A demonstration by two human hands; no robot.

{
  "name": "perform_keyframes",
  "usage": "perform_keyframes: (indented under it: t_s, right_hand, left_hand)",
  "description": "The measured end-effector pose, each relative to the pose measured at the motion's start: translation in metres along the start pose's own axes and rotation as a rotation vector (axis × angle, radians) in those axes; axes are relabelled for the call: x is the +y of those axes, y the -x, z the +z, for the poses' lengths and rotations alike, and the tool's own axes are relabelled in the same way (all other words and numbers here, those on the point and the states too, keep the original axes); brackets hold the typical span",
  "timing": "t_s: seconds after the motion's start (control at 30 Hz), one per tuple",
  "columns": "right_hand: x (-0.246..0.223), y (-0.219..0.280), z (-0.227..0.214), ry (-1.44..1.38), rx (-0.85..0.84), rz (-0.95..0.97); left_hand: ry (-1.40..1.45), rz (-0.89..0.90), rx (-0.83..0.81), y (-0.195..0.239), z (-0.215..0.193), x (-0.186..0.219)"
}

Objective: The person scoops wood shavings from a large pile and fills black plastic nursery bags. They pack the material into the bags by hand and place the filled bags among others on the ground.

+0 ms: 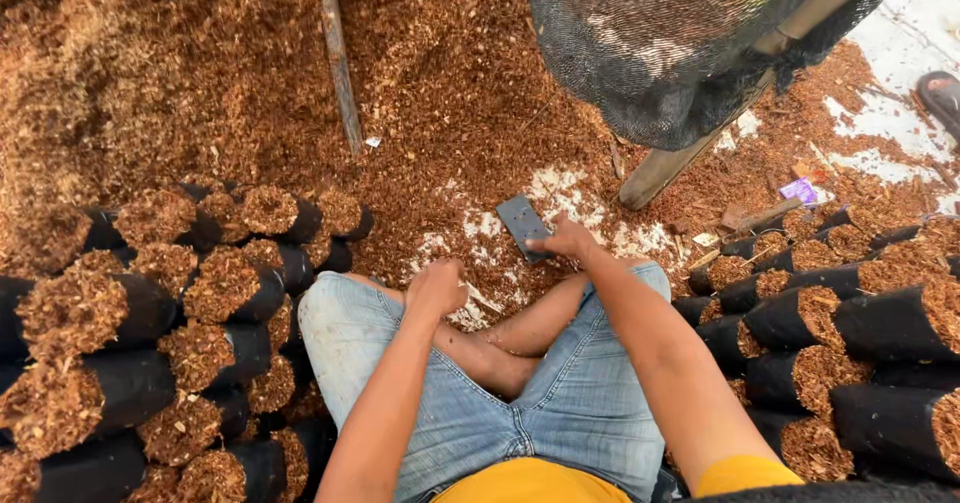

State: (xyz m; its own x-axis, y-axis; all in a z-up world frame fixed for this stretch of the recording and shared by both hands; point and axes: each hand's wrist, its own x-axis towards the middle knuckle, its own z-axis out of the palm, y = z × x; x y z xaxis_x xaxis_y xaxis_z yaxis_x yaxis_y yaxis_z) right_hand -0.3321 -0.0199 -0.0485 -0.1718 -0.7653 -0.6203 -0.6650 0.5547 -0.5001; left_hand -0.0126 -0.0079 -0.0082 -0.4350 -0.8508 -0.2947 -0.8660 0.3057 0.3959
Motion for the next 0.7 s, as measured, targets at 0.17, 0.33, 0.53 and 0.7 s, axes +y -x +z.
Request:
perform_keyframes:
  t_s: [0.17,0.33,0.53,0.7]
  right_hand:
    - [-0.003,-0.04,0.032,0.03,0.252,-0.054]
    - [-0.008,-0.062,0.037,0.036,0.283,-0.307]
    - [-0.068,0.021,0.05,0.332,-0.038,-0.635]
    - [-0.07,-0.037,0.116,0.602,0.024,-1.029]
  left_hand:
    - [-0.009,0.027,-0.157,-0.016,0.027,0.0]
    - [0.297,-0.009,0.071,0.004,-0.026,0.019]
    - [0.654,-0.102,0.496,-0.007,-0.059,0.018]
    - [0.772,-0.181,0.48,-0.027,-0.065,0.024]
